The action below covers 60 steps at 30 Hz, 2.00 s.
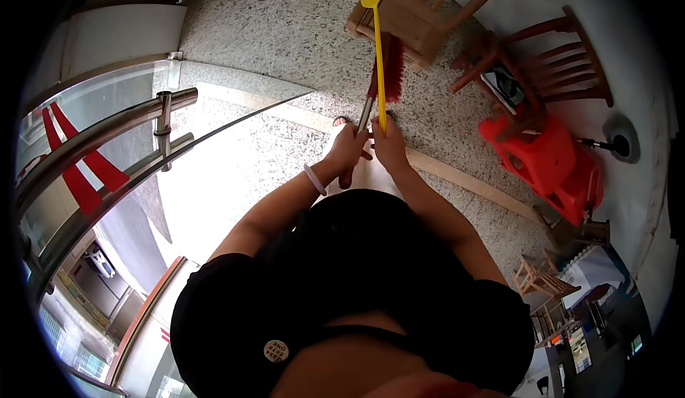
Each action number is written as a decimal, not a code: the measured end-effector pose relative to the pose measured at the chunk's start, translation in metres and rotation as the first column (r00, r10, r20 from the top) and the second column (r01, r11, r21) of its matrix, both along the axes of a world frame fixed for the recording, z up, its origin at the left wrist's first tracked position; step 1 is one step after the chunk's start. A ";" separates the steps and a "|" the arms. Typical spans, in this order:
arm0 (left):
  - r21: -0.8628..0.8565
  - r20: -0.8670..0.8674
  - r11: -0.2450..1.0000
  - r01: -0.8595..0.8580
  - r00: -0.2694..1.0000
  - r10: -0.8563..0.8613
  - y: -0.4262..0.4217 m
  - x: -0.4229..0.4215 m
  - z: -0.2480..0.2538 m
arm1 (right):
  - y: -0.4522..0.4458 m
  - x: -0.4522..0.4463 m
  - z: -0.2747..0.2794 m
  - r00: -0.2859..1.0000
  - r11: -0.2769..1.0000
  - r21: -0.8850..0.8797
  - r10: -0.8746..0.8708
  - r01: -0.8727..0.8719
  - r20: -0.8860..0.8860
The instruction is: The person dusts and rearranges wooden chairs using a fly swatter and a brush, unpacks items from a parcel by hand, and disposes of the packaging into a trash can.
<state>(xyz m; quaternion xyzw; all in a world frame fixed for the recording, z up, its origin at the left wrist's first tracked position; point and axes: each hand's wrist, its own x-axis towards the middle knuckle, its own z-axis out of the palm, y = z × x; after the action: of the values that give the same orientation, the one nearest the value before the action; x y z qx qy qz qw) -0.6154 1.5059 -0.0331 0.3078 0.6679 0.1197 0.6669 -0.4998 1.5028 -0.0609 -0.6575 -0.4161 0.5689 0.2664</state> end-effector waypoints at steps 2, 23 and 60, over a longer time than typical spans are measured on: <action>0.011 -0.017 1.000 0.006 1.000 -0.006 -0.005 -0.003 -0.006 | -0.003 0.000 0.005 0.998 0.997 -0.059 0.055 -0.055 -0.001; -0.051 -0.128 0.955 -0.294 0.950 0.285 -0.043 -0.074 -0.028 | 0.049 0.006 -0.110 0.954 0.956 -0.033 0.294 -0.292 0.056; 0.073 -0.022 0.845 -0.530 0.846 0.532 -0.054 -0.092 -0.025 | 0.087 0.050 -0.126 0.934 0.907 -0.248 -0.296 0.340 0.200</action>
<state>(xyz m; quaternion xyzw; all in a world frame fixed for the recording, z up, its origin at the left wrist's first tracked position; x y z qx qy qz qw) -0.7071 1.4519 -0.0580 0.1348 0.7366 0.3142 0.5836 -0.4499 1.5902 -0.1865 -0.7903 -0.2387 0.5167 0.2268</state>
